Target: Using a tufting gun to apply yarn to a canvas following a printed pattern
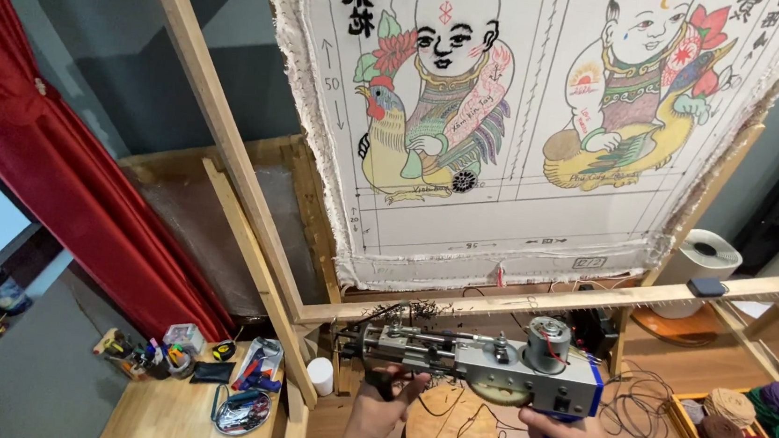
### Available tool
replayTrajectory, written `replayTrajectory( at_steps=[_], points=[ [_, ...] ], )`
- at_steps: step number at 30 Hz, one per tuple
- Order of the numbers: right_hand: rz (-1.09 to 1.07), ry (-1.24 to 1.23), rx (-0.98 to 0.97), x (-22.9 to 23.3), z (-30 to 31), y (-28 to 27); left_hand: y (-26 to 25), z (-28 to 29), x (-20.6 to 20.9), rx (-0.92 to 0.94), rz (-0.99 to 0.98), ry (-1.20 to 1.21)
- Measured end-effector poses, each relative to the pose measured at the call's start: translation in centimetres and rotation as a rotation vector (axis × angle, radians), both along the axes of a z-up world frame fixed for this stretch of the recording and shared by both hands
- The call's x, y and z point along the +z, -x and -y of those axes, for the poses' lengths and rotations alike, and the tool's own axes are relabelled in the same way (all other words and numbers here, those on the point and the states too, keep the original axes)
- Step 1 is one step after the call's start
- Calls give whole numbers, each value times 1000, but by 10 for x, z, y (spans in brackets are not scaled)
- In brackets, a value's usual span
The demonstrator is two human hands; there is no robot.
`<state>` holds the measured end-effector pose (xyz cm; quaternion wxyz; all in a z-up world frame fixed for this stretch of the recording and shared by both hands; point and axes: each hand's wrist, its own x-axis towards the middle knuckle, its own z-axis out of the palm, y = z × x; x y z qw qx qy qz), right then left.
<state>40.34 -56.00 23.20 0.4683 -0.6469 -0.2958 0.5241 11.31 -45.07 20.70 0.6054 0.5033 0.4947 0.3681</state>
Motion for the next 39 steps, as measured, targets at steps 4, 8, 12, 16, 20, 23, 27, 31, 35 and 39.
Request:
replayTrajectory(
  at_steps=[4, 8, 12, 16, 20, 23, 27, 31, 35, 39],
  points=[
    [2, -110, 9, -12, 13, -40, -31, 12, -7, -90, -45, -126],
    [-6, -54, 8, -18, 20, -73, -57, 24, -8, -131, -240, -139],
    [31, -298, 95, -47, 19, -100, -76, 24, -34, -75, -33, -240],
    [-189, -247, 16, -66, 10, -120, -85, 24, -31, -6, 101, -145],
    [-153, -236, 48, -60, -1, -116, -86, 20, -28, 36, 102, -91],
    [-155, -237, 67, -62, -14, -116, -84, 12, -21, 81, 24, -73],
    [-134, -305, 103, -75, -43, -116, -76, -13, -42, 91, -74, 37],
    [-118, -284, 78, -60, -73, -97, -63, -51, -51, 65, 12, -141],
    [-99, -301, 96, -44, -111, -66, -39, -98, -50, 15, -8, -135],
    [-108, -276, 11, -62, -159, -44, -11, -153, -54, -29, -14, -235]
  ],
)
